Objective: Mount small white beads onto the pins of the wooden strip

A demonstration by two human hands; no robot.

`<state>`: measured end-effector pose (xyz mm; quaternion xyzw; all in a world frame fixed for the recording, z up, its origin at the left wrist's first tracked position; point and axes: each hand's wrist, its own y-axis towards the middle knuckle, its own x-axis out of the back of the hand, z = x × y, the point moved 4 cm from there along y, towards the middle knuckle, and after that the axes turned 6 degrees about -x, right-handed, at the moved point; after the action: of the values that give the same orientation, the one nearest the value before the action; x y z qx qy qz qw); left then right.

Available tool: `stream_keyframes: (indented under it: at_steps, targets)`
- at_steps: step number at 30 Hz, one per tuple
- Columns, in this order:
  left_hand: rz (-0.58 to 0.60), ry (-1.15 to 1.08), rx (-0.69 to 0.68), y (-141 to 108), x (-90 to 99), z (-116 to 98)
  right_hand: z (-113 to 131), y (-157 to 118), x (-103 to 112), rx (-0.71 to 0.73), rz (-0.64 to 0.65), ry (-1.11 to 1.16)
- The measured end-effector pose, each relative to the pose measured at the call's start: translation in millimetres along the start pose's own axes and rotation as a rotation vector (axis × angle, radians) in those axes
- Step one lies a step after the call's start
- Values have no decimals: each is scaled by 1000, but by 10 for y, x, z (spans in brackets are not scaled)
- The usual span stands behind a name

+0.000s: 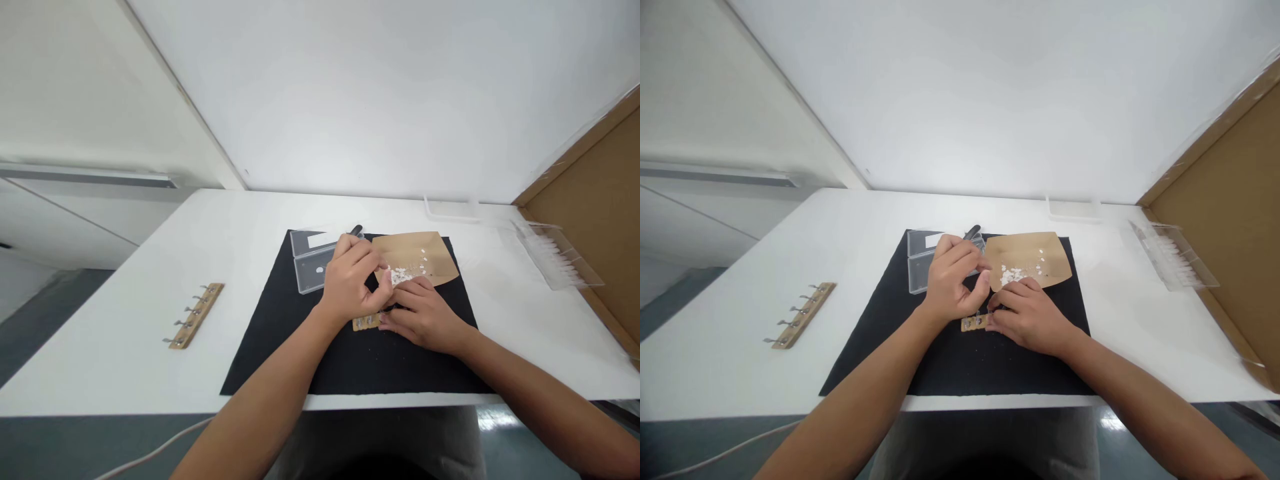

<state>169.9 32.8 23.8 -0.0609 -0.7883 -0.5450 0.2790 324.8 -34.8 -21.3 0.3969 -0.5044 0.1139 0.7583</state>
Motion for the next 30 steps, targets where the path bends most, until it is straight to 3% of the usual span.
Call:
stream_keyframes:
  at_steps: [10,17,30]
  targets:
    - [-12,-5,-8,5,11,-9,24,16,6,41,-37,-29]
    - [-36,-15,-50,10,22,-29,67,11,-48,130,7,-76]
    - [-39,-10,-40,-6,17,-12,159,46,-59,131,-29,-164]
